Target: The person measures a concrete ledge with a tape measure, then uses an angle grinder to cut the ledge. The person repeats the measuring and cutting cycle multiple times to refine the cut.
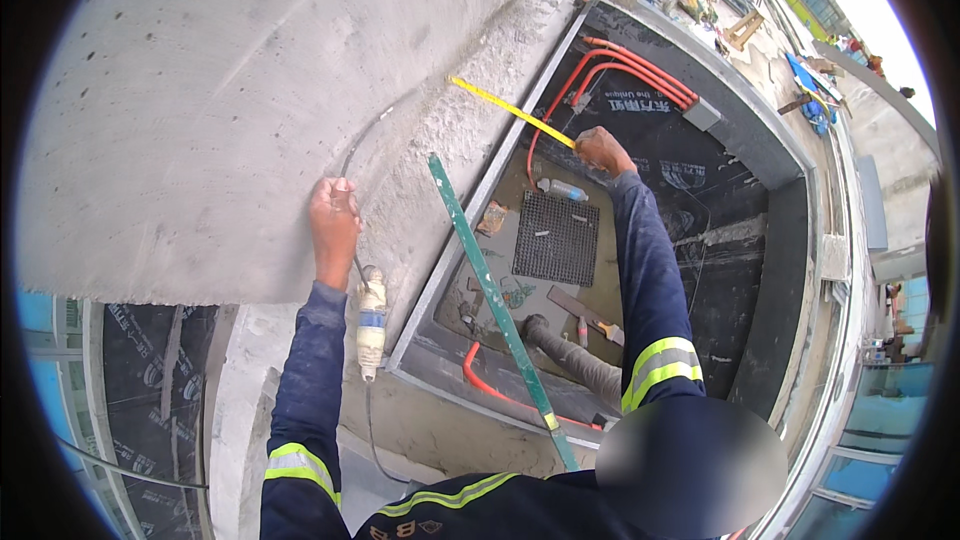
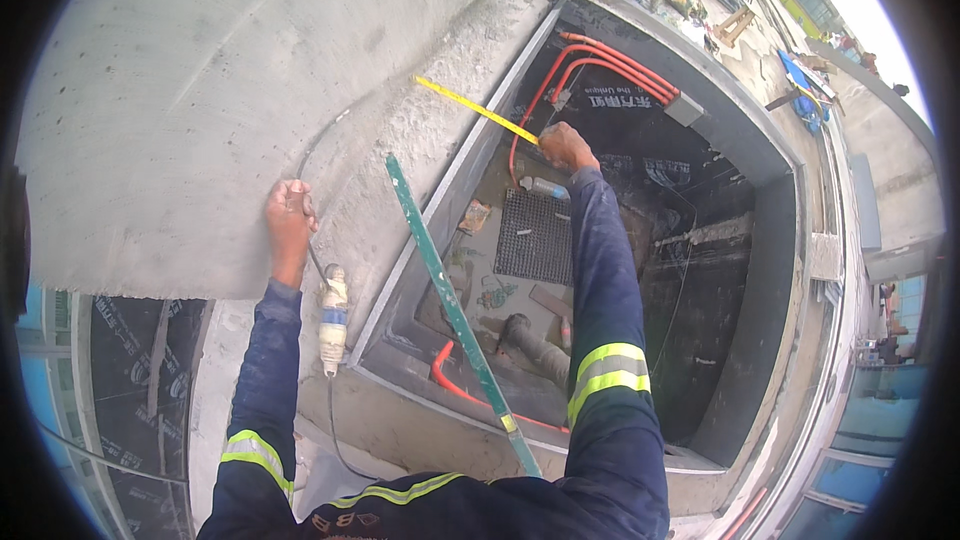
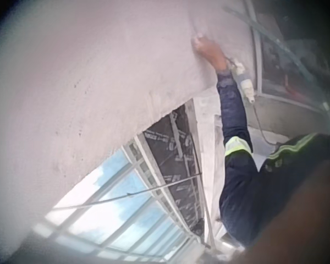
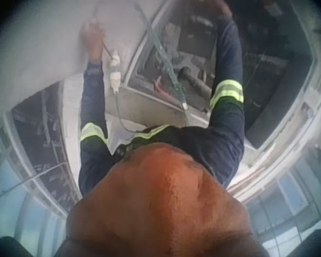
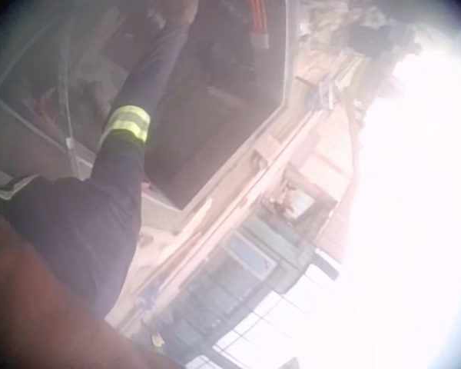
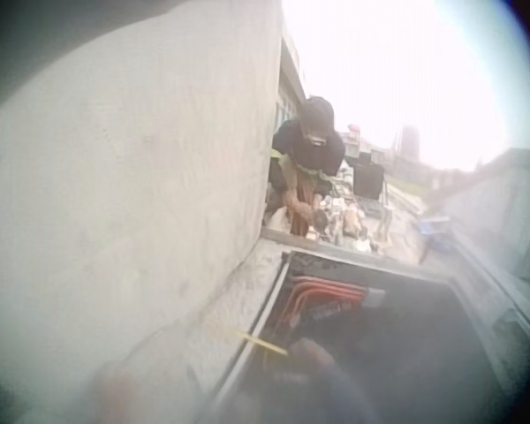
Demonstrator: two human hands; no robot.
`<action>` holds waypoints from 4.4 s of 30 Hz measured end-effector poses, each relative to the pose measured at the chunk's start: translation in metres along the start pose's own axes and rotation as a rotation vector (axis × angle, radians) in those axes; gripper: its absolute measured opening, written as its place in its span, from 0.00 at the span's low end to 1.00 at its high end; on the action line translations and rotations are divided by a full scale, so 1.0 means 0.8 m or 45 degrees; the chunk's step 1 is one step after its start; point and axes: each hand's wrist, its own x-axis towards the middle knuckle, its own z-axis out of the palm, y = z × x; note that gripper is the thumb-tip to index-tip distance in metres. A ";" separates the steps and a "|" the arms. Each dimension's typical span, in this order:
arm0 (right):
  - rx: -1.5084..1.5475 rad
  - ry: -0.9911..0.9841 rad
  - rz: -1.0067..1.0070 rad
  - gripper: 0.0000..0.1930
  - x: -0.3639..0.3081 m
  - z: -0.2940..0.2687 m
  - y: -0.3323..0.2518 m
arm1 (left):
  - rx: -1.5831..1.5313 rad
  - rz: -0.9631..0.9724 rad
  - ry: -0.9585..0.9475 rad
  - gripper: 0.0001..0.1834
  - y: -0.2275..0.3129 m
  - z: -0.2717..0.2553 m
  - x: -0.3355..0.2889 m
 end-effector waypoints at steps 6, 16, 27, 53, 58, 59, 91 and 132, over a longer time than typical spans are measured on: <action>-0.034 0.077 -0.152 0.10 0.004 0.017 0.020 | 0.055 0.006 -0.026 0.16 -0.004 0.002 -0.003; -0.336 0.232 -0.264 0.08 0.018 0.027 0.036 | 0.078 -0.002 -0.040 0.15 -0.009 0.005 -0.003; 0.117 0.376 0.264 0.10 0.023 0.095 0.089 | 0.470 0.132 -0.117 0.14 -0.045 0.033 0.011; 0.453 0.433 0.937 0.15 -0.123 -0.070 -0.164 | 1.108 0.548 -0.533 0.28 -0.055 0.057 -0.125; 0.457 0.430 0.960 0.15 -0.152 -0.093 -0.174 | 1.470 0.608 -0.586 0.30 -0.052 0.070 -0.139; 0.468 0.401 0.974 0.15 -0.158 -0.098 -0.177 | 1.493 0.606 -0.581 0.30 -0.057 0.071 -0.139; 0.580 0.409 1.039 0.20 -0.226 -0.071 -0.213 | 1.627 0.467 -0.485 0.23 -0.114 0.091 -0.158; 0.512 0.361 1.158 0.19 -0.302 -0.079 -0.209 | 1.538 0.356 -0.561 0.23 -0.109 0.090 -0.157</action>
